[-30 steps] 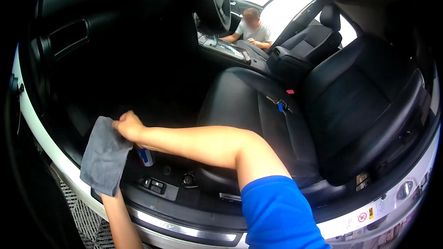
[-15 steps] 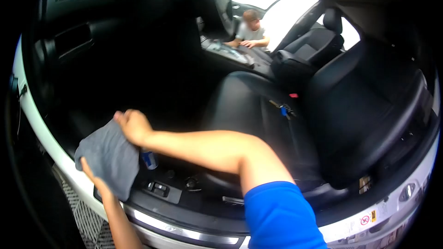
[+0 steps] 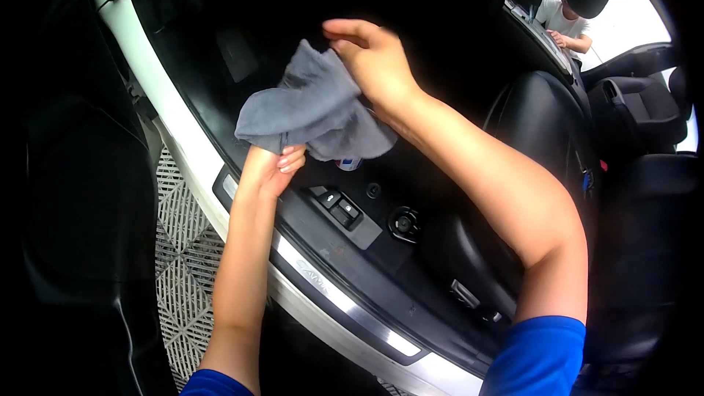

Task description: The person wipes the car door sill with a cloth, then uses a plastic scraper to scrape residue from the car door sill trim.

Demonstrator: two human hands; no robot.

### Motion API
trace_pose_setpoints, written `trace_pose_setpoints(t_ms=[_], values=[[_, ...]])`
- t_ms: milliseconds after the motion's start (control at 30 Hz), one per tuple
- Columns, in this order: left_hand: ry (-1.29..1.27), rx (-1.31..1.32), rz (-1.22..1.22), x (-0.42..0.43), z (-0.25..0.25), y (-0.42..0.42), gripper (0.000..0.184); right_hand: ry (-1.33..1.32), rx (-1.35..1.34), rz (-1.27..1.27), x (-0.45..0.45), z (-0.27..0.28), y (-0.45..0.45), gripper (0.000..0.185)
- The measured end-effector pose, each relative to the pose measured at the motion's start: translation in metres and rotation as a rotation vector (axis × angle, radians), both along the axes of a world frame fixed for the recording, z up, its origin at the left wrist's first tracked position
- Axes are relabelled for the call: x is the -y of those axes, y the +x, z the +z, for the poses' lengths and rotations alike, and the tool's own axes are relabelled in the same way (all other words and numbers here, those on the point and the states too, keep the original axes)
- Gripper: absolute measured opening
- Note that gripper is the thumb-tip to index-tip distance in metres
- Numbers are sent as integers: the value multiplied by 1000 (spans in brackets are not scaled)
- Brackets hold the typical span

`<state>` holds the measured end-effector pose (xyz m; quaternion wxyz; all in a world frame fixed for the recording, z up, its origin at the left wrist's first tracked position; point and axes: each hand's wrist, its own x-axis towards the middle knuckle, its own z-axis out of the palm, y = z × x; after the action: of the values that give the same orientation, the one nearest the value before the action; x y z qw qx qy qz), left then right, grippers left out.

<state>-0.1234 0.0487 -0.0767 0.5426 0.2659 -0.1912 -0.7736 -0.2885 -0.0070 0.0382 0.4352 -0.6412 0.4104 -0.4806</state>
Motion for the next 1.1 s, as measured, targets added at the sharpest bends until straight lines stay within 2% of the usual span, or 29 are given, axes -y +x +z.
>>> trace_pose_setpoints(t_ms=[67, 133, 167, 200, 267, 367, 400, 467, 533, 567, 600, 667, 733, 800, 867, 933, 967, 1000, 1067, 1100], values=[[14, -47, 6, -3, -1, -2, 20, 233, -22, -235, -6, 3, -1, 27], [9, -160, 34, -1, -5, -1, 20, 453, 103, -117, -11, 6, 4, 21], [22, -180, 47, 0, -6, -2, 19, 481, 140, -64, -16, 5, 9, 25], [29, -147, 80, 0, -5, -3, 18, 498, 90, -20, -18, 4, 13, 39], [22, -95, 164, -1, 0, -5, 18, 298, -172, -97, -23, 0, 18, 56], [4, -29, 245, 1, 5, -3, 17, 191, -226, -222, -9, -6, 10, 66], [12, -34, 245, 0, 4, -4, 17, 200, -244, -237, -20, 8, 15, 64], [19, 0, 231, 0, 3, -2, 17, 313, -376, -70, -17, 2, 9, 45], [-8, 44, 190, 1, -8, 6, 18, 324, -160, -53, -12, -6, 5, 27], [-33, 91, 146, 0, -13, 12, 18, 315, -122, -195, -5, -4, 1, 16], [-3, 197, 151, -1, -9, 17, 20, 207, -93, -276, -1, 0, 1, 20], [66, 121, 272, -3, -9, 22, 21, 309, 149, -351, -3, 6, 0, 26], [61, 153, 362, 1, -16, 20, 19, 292, 170, -403, -3, 5, 1, 32], [55, 183, 453, 8, -13, 14, 21, -13, 173, -193, -11, 5, 8, 31], [-31, 58, 528, 10, -4, -1, 27, -34, 7, 301, -34, 16, 17, 26], [-69, -105, 414, 12, -4, -1, 36, -360, -290, 697, -47, 15, 26, 20], [-50, -219, 315, 16, -3, 0, 37, -477, -404, 670, -42, 6, 24, 18], [-28, -328, 213, 17, 1, 1, 37, -264, -391, 555, -42, 4, 20, 19], [-21, -271, 261, 17, 2, -6, 39, -187, -344, 165, -28, 8, 14, 21], [-14, -342, 252, 17, 5, -6, 38, -51, -246, -22, -24, 13, 14, 22]])
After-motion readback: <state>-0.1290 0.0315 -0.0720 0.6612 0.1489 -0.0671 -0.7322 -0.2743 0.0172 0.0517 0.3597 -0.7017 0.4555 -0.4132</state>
